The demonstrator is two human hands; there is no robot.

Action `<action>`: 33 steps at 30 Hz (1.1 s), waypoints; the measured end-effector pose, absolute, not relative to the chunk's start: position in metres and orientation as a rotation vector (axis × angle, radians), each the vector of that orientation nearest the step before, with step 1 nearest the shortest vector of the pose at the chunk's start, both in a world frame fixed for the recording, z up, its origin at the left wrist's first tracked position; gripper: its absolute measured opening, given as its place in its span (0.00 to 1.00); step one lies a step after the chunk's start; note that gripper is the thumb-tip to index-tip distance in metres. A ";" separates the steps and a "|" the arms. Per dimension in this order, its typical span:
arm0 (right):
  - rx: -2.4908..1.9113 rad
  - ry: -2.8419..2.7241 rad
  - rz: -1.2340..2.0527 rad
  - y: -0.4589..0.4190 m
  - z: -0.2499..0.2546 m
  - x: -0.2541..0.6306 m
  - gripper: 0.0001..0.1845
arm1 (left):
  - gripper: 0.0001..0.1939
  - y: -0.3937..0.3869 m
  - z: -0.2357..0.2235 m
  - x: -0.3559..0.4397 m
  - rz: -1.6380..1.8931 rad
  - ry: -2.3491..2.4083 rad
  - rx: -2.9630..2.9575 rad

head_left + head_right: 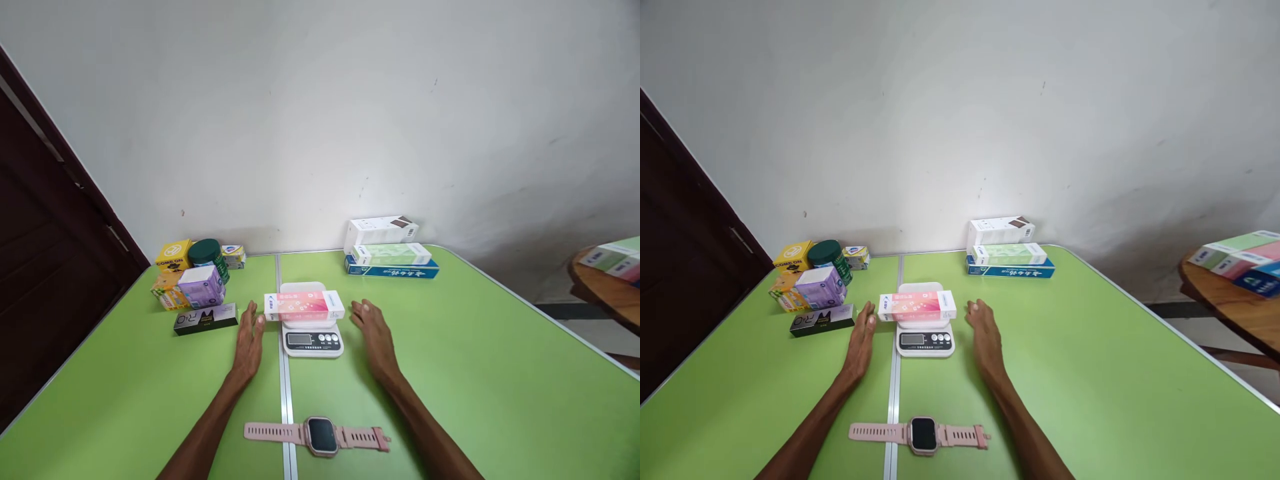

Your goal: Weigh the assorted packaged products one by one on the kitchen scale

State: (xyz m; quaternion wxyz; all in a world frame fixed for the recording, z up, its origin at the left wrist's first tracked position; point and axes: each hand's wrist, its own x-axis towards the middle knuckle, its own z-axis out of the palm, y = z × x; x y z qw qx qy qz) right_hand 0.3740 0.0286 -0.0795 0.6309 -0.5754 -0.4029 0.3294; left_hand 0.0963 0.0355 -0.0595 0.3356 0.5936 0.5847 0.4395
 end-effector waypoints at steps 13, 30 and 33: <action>-1.375 -1.121 0.619 0.012 -0.064 0.357 0.41 | 0.43 0.022 -0.059 0.103 1.225 1.483 1.615; -1.476 -0.934 0.347 0.063 -0.025 0.482 0.46 | 0.46 0.102 0.016 0.266 0.780 1.113 1.972; -1.523 -0.907 0.231 0.095 -0.016 0.523 0.47 | 0.48 0.135 0.022 0.313 0.793 1.044 2.025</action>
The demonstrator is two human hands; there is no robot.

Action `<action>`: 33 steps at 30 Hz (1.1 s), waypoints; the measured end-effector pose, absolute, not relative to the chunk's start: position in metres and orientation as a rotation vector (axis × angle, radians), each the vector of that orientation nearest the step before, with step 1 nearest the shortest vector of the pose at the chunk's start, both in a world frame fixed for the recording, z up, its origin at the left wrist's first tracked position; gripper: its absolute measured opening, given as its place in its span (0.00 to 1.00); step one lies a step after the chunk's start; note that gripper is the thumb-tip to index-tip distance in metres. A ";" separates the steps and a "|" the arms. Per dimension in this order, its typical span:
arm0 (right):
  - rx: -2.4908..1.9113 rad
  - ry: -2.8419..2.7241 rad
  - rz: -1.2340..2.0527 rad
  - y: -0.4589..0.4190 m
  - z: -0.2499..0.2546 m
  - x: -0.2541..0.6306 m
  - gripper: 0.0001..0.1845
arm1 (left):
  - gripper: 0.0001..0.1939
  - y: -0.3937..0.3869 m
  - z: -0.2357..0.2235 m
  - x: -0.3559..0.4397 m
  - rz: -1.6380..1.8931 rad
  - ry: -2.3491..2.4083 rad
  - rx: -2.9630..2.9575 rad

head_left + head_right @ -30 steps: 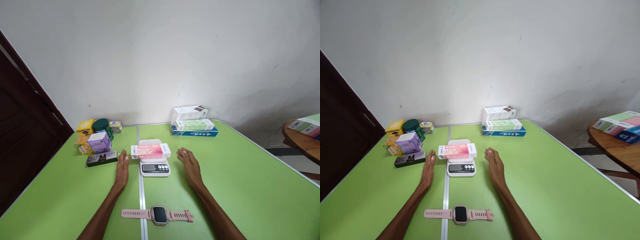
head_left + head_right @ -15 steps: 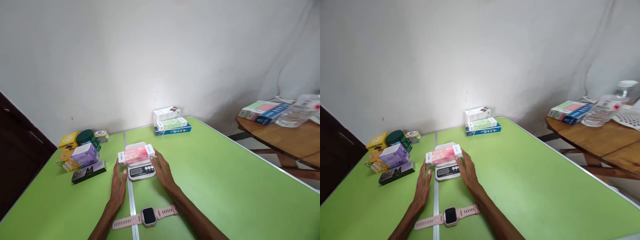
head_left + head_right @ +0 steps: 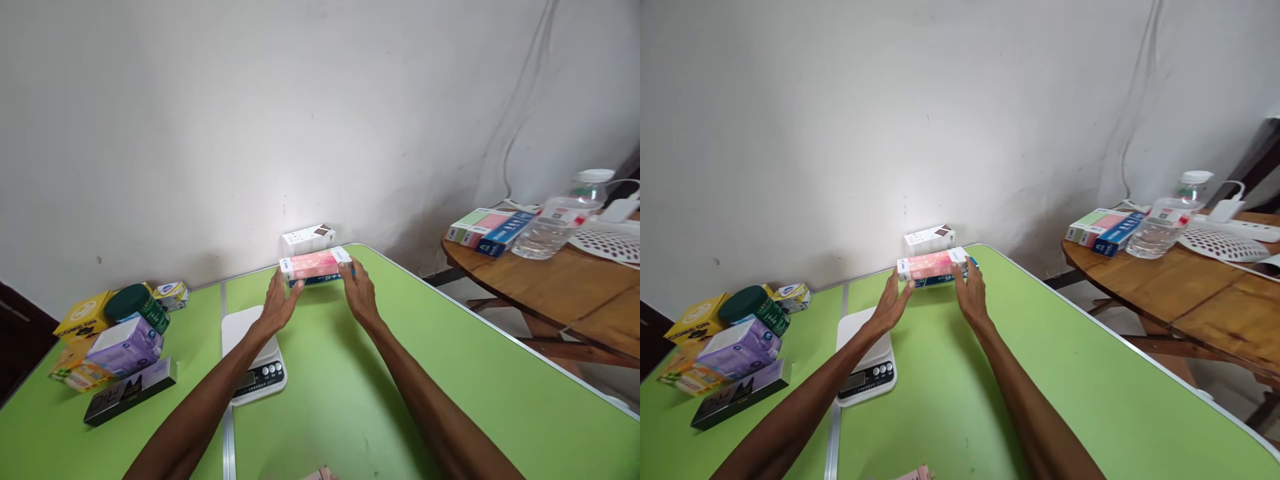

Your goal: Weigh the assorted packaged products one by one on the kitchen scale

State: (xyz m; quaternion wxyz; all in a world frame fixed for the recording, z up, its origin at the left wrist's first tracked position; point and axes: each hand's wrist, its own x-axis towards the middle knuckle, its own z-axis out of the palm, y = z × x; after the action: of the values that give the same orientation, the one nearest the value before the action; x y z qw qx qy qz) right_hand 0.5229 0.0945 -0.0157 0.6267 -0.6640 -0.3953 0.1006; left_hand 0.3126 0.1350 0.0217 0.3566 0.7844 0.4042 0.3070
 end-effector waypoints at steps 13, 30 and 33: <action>-1.645 -0.924 0.167 0.151 -0.036 0.569 0.53 | 0.47 0.188 0.005 0.358 0.861 1.105 2.093; -1.122 -1.542 0.535 0.041 0.032 0.294 0.31 | 0.46 0.039 0.008 0.025 1.652 1.947 1.868; -1.017 -1.675 0.940 0.030 0.011 0.216 0.38 | 0.48 0.033 -0.021 -0.032 1.630 2.142 1.537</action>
State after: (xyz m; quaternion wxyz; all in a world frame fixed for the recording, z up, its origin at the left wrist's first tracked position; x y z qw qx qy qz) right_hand 0.2159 0.0301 0.0106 0.4652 -0.4143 -0.6822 0.3828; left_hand -0.0316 0.0331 -0.0213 0.0211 0.4958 0.6909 0.5257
